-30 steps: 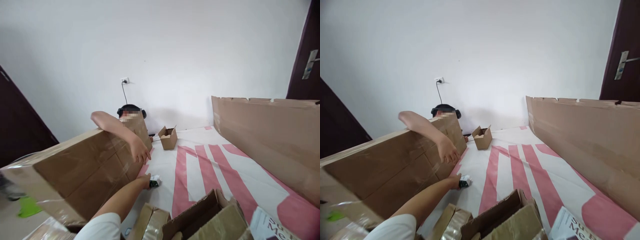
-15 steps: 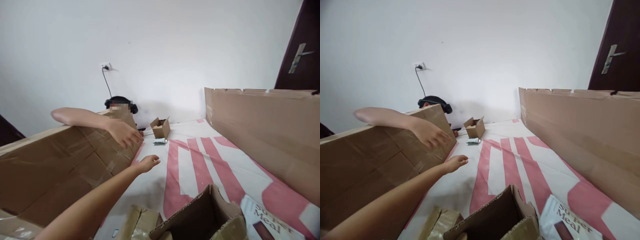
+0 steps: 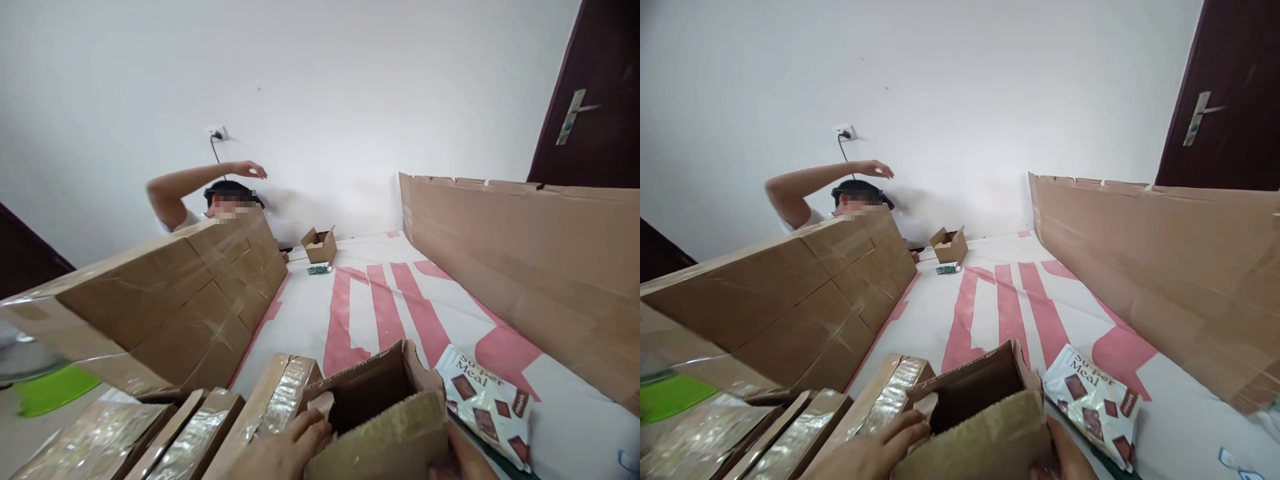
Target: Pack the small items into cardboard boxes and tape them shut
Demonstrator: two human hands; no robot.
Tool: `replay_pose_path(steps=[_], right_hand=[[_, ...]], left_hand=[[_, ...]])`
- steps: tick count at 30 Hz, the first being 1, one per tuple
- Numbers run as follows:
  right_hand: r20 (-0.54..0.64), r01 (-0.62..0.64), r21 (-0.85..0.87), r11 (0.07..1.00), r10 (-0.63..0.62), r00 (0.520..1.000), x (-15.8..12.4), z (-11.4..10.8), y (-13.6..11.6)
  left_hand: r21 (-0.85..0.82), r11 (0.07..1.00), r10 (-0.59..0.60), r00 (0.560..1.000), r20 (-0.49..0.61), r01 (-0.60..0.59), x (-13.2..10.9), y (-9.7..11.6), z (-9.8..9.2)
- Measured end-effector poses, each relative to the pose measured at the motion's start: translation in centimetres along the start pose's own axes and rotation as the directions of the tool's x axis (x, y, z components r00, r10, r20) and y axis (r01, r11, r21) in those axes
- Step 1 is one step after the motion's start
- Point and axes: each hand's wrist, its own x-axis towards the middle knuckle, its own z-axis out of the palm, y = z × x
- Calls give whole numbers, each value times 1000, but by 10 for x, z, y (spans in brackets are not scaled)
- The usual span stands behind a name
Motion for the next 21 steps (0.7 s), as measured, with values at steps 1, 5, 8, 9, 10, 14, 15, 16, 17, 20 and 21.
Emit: replay_pose_path(steps=[1, 5, 8, 9, 10, 14, 15, 16, 17, 20, 21], right_hand=[[17, 15, -3, 1000, -15, 1000, 2, 1, 1], [8, 28, -38, 999, -28, 1000, 0, -1, 1], [-23, -20, -50, 999, 19, 1000, -3, -10, -4], [-32, -18, -34, 999, 17, 999, -2, -13, -7], [-38, -2, -9, 1000, 2, 999, -1, -15, -11], [-20, 37, 30, 999, -37, 999, 18, -13, -26], [1, 22, -2, 1000, -22, 1000, 26, -10, -29], [19, 7, -44, 999, -6, 1000, 34, -8, -31], [31, -3, -84, 996, 6, 1000, 43, -6, -33], [58, -6, -155, 988, 15, 998, 70, -2, -35], [63, -7, -159, 987, 17, 998, 79, -2, -35]], left_hand=[[4, 1000, -9, 1000, 27, 9, 5, 0, 8], [-9, 998, 57, 998, -22, -58, 20, 17, 14], [-23, 995, 93, 987, -129, -96, 22, 34, 0], [-10, 994, 110, 978, -177, -113, 23, 38, -5], [14, 992, 124, 965, -229, -124, 24, 39, -10], [74, 992, 125, 927, -355, -105, 41, 33, -18], [57, 995, 102, 930, -354, -87, 47, 29, -19], [29, 997, 75, 935, -347, -69, 53, 26, -20], [3, 998, 54, 938, -341, -56, 60, 22, -21], [-58, 996, 40, 938, -343, -64, 81, 13, -28], [-88, 993, 44, 938, -344, -79, 89, 10, -30]])
